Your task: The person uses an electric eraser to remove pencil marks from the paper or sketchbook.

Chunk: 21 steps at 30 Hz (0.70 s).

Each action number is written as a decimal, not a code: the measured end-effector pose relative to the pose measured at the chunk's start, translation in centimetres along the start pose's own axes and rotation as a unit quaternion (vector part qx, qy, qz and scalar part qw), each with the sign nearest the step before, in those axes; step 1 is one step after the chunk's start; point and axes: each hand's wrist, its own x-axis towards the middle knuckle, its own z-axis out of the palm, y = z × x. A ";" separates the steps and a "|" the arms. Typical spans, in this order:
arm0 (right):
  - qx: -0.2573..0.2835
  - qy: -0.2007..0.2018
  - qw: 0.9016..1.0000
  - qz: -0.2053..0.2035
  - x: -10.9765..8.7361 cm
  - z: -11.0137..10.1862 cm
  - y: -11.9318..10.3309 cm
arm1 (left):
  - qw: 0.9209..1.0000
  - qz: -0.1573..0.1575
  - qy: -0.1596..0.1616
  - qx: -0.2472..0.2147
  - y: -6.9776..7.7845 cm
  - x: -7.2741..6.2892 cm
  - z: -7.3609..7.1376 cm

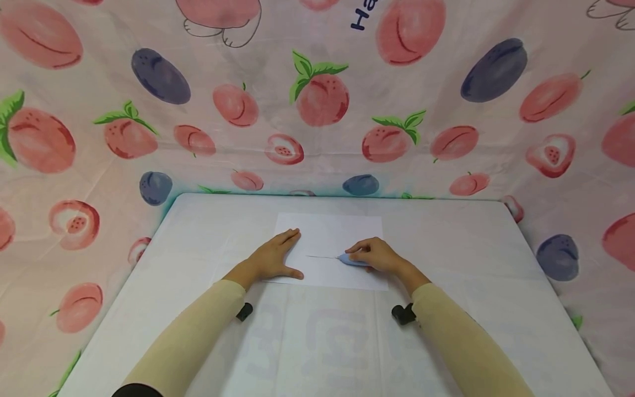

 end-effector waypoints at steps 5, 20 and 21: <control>0.005 -0.007 1.000 0.001 0.0 0.0 0.1 | 1.000 0.003 0.002 0.000 -0.1 0.1 0.1; 0.014 -0.015 1.000 0.006 -0.1 -0.2 0.0 | 1.000 0.001 0.002 0.003 -0.4 0.4 0.5; 0.013 -0.015 1.000 0.005 -0.1 -0.2 0.0 | 1.000 0.001 0.002 0.003 -0.4 0.4 0.5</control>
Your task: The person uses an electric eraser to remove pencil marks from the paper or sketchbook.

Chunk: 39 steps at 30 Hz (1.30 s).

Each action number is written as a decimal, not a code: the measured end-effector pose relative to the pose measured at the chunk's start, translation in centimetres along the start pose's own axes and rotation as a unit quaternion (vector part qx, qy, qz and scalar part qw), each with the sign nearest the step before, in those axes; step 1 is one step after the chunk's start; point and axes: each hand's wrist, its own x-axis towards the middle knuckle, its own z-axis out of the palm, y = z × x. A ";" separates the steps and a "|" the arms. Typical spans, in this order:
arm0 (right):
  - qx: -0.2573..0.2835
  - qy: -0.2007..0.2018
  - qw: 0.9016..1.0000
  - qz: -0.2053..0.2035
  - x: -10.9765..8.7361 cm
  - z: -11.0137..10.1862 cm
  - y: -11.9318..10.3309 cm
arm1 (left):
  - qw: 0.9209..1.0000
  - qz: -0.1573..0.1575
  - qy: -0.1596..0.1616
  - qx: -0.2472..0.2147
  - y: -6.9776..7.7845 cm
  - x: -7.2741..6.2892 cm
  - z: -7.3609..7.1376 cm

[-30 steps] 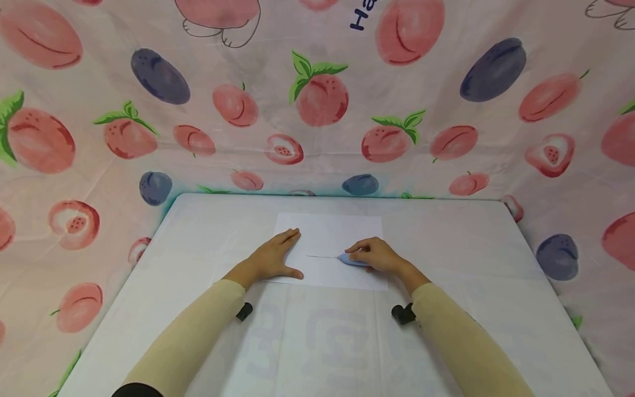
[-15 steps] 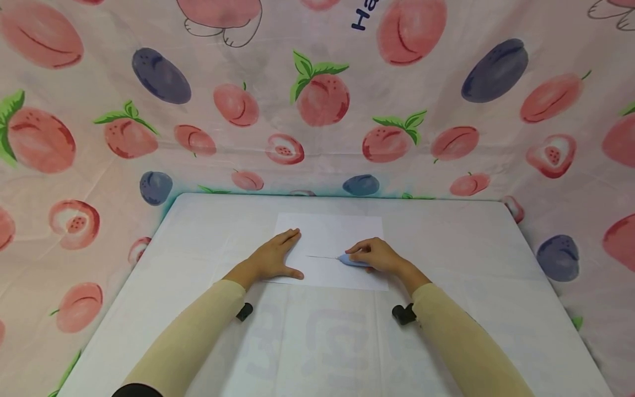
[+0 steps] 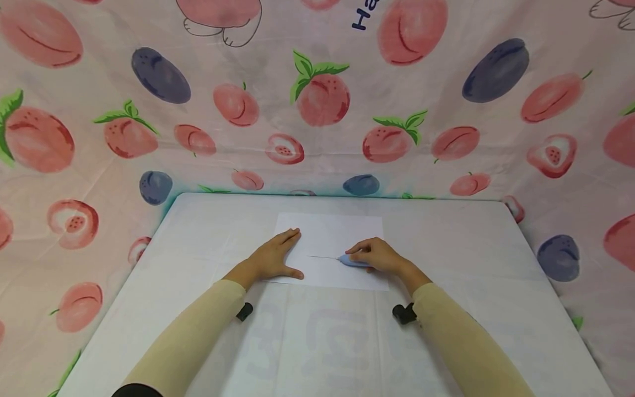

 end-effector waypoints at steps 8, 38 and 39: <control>-0.008 0.011 1.000 -0.003 0.2 0.0 0.0 | 1.000 -0.003 -0.001 0.000 0.0 0.0 -0.1; -0.024 0.000 1.000 -0.011 0.1 -0.1 0.0 | 1.000 0.000 0.005 0.000 0.2 -0.2 0.0; -0.023 0.000 1.000 -0.009 0.1 -0.1 0.0 | 1.000 0.000 0.004 0.001 0.2 -0.2 0.0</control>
